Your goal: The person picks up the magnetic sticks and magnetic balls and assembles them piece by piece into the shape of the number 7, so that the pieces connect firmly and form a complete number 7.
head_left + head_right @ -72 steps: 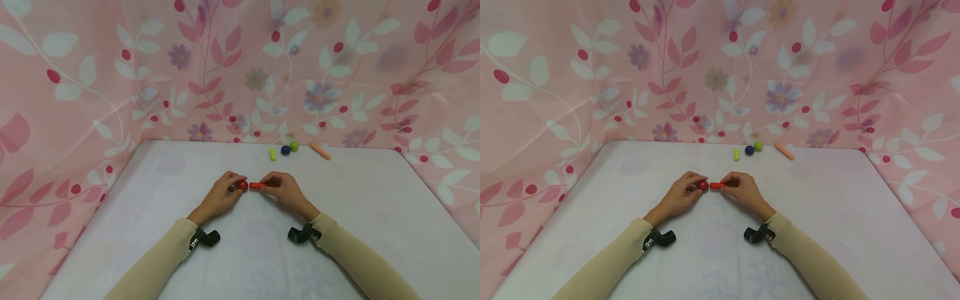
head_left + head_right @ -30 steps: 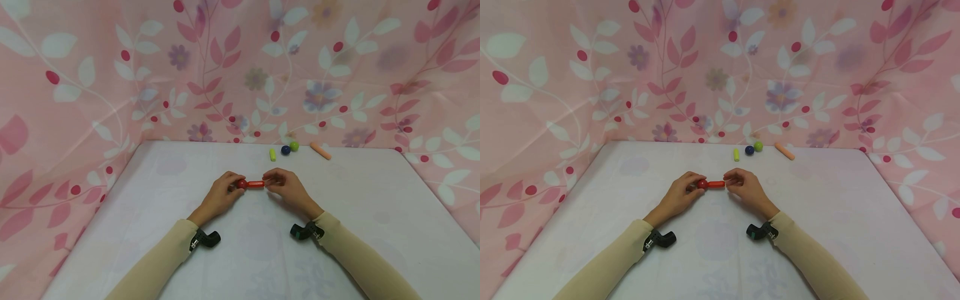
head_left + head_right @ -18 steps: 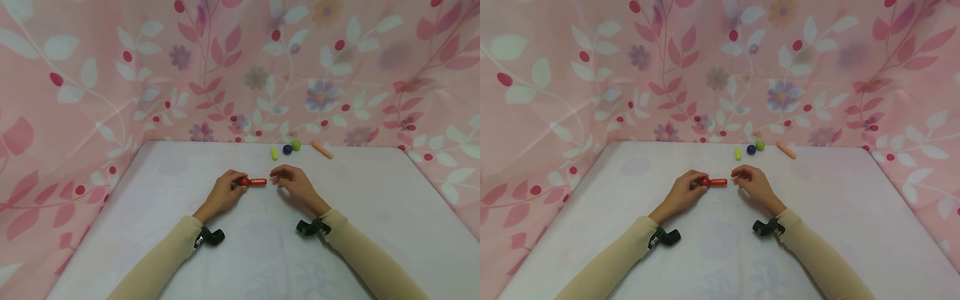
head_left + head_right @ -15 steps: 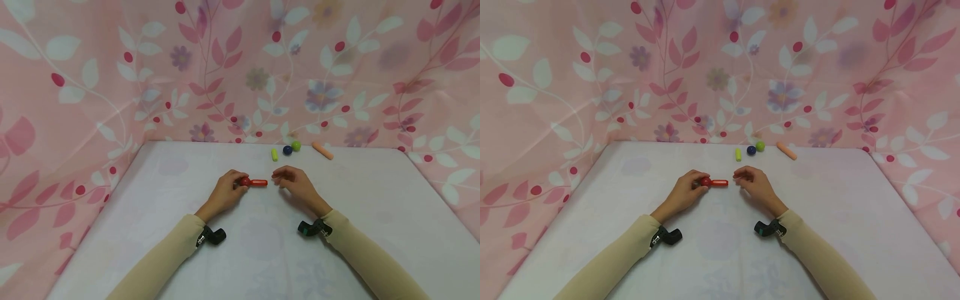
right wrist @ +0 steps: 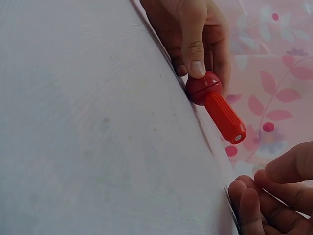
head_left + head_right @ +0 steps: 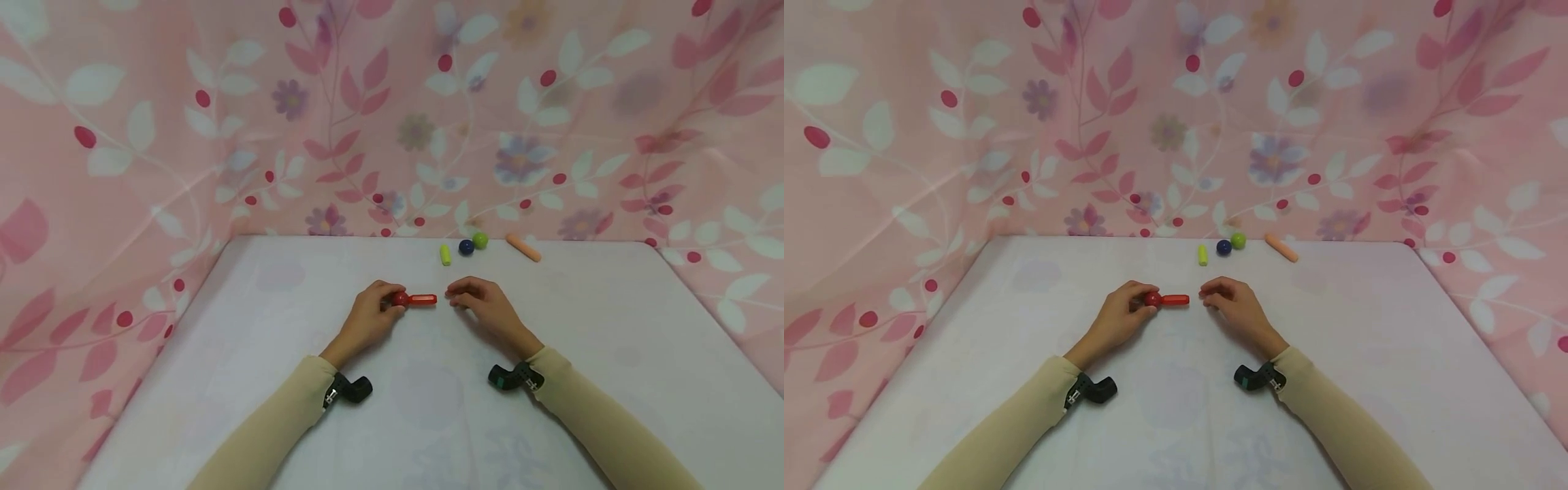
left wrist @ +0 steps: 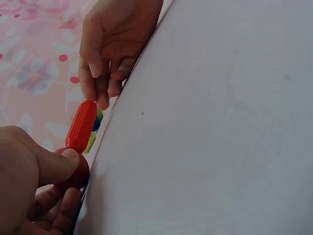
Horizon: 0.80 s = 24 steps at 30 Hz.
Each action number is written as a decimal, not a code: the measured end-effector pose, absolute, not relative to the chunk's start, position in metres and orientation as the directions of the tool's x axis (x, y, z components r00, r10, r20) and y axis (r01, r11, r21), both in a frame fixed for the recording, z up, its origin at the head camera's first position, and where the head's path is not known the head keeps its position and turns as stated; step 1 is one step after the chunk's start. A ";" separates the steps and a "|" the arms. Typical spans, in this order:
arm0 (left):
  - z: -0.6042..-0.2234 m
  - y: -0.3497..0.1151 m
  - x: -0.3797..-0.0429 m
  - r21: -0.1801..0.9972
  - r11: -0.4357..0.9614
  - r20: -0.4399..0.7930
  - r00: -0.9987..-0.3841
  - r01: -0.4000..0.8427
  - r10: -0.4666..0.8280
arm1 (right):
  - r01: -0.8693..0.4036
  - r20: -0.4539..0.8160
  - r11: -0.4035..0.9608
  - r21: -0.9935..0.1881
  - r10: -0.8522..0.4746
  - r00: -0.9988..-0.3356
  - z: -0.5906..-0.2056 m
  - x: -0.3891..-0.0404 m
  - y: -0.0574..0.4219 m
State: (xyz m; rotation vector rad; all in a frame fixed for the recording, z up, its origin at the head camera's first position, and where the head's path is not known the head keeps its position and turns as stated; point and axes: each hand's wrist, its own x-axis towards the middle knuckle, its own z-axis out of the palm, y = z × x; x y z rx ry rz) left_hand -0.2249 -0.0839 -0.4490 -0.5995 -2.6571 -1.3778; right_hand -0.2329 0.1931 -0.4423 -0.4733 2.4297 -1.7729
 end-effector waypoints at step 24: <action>-0.450 -0.087 -0.219 0.762 0.516 0.281 -0.918 0.391 0.280 | -0.170 0.084 0.267 -0.949 -0.304 -0.949 -0.443 -0.230 0.190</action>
